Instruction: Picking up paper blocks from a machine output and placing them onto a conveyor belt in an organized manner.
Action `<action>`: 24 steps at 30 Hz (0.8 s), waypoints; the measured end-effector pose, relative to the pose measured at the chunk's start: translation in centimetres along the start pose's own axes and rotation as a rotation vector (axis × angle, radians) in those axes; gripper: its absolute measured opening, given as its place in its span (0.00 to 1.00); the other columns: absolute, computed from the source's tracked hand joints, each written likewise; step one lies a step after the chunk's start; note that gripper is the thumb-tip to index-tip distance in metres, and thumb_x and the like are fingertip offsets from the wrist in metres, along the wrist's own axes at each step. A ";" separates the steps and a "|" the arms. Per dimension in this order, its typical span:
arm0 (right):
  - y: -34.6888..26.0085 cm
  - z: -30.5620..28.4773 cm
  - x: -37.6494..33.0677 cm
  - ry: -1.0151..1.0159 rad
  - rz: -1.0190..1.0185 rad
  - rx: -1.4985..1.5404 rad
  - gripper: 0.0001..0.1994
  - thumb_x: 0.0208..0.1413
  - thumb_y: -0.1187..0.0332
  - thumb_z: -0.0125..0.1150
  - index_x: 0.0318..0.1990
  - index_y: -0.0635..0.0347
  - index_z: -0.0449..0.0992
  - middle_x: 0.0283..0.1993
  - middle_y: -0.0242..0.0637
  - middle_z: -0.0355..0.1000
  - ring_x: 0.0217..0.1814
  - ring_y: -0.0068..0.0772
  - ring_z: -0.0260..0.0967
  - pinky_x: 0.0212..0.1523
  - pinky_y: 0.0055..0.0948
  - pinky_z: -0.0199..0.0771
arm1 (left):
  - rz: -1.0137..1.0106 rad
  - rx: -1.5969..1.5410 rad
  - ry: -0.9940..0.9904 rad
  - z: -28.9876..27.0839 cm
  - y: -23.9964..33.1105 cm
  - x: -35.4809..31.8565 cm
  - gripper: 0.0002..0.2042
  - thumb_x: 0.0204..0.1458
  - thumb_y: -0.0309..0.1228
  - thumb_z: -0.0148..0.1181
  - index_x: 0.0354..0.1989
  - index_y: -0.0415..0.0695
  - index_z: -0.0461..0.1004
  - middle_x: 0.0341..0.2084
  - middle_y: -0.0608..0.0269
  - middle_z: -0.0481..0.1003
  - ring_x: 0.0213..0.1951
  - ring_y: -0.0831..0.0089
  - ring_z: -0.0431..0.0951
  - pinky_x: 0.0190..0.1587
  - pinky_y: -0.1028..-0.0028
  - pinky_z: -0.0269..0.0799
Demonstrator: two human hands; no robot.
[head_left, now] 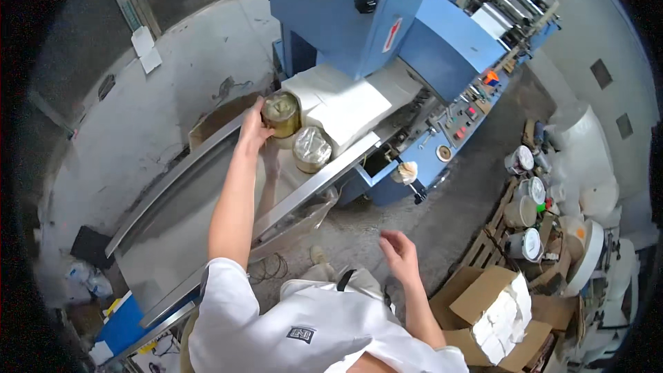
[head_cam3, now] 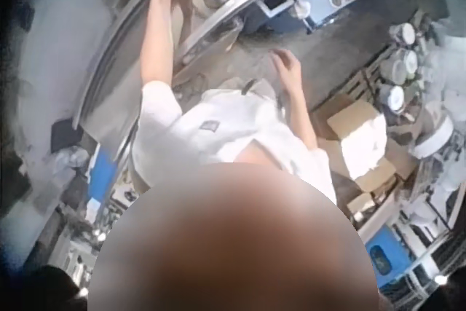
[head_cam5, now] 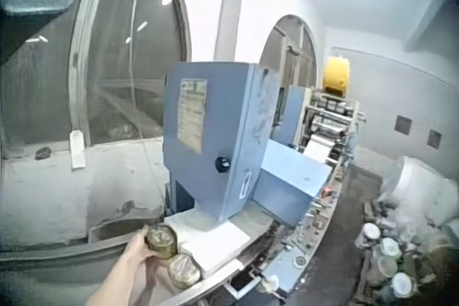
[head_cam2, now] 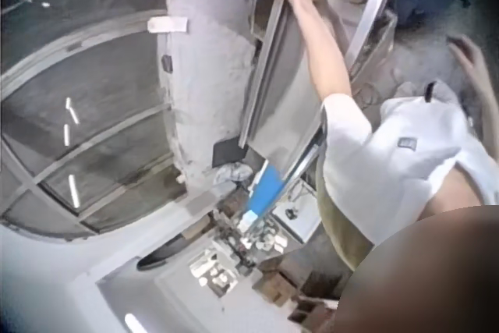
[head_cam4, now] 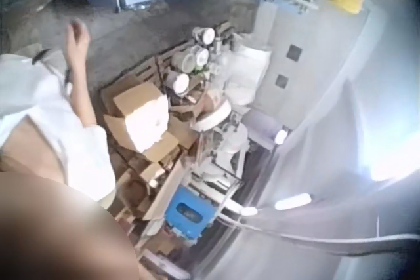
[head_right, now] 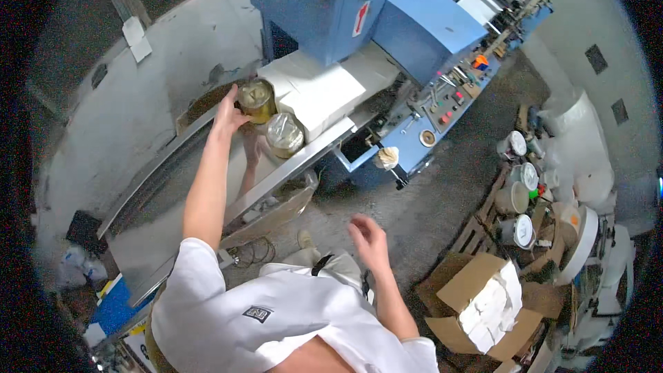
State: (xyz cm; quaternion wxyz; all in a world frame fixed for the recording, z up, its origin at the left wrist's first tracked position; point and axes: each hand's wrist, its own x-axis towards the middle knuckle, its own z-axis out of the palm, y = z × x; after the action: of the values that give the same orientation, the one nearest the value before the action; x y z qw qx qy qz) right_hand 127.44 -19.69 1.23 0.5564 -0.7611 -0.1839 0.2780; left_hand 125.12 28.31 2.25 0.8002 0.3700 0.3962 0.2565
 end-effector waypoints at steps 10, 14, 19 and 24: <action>-12.7 12.1 24.5 -0.562 -1.194 -1.054 0.32 0.44 0.70 0.66 0.61 0.58 0.65 0.62 0.58 0.60 0.65 0.62 0.57 0.65 0.52 0.58 | 0.187 0.132 0.291 -1.6 -6.4 -10.4 0.31 0.59 0.46 0.57 0.62 0.37 0.57 0.47 0.51 0.72 0.46 0.63 0.77 0.48 0.66 0.77; -13.8 13.0 27.0 -0.787 -1.191 -1.195 0.39 0.37 0.64 0.71 0.63 0.55 0.64 0.55 0.55 0.63 0.59 0.58 0.61 0.58 0.51 0.63 | 0.192 0.098 0.402 -3.2 -8.3 -14.8 0.27 0.62 0.44 0.54 0.61 0.36 0.59 0.47 0.48 0.73 0.47 0.61 0.78 0.49 0.65 0.77; -15.7 11.0 26.3 -0.758 -1.275 -0.964 0.40 0.36 0.64 0.73 0.62 0.55 0.64 0.53 0.54 0.63 0.56 0.58 0.63 0.55 0.49 0.66 | 0.192 0.052 0.453 -0.9 -9.5 -14.8 0.25 0.62 0.44 0.52 0.58 0.36 0.63 0.46 0.48 0.74 0.46 0.61 0.79 0.48 0.67 0.77; -18.9 2.3 25.1 -0.753 -0.872 -0.231 0.46 0.36 0.61 0.76 0.66 0.57 0.60 0.61 0.54 0.60 0.63 0.52 0.61 0.61 0.42 0.64 | 0.132 -0.135 0.158 7.3 -10.0 -10.8 0.25 0.61 0.49 0.51 0.56 0.39 0.68 0.48 0.53 0.75 0.46 0.65 0.77 0.49 0.69 0.75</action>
State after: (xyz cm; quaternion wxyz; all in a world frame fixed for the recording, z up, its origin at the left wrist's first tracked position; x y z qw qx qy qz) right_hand 146.07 2.70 13.21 0.4291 -0.5196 -0.6942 0.2529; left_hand 126.36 11.88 2.09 0.7709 0.3190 0.4148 0.3631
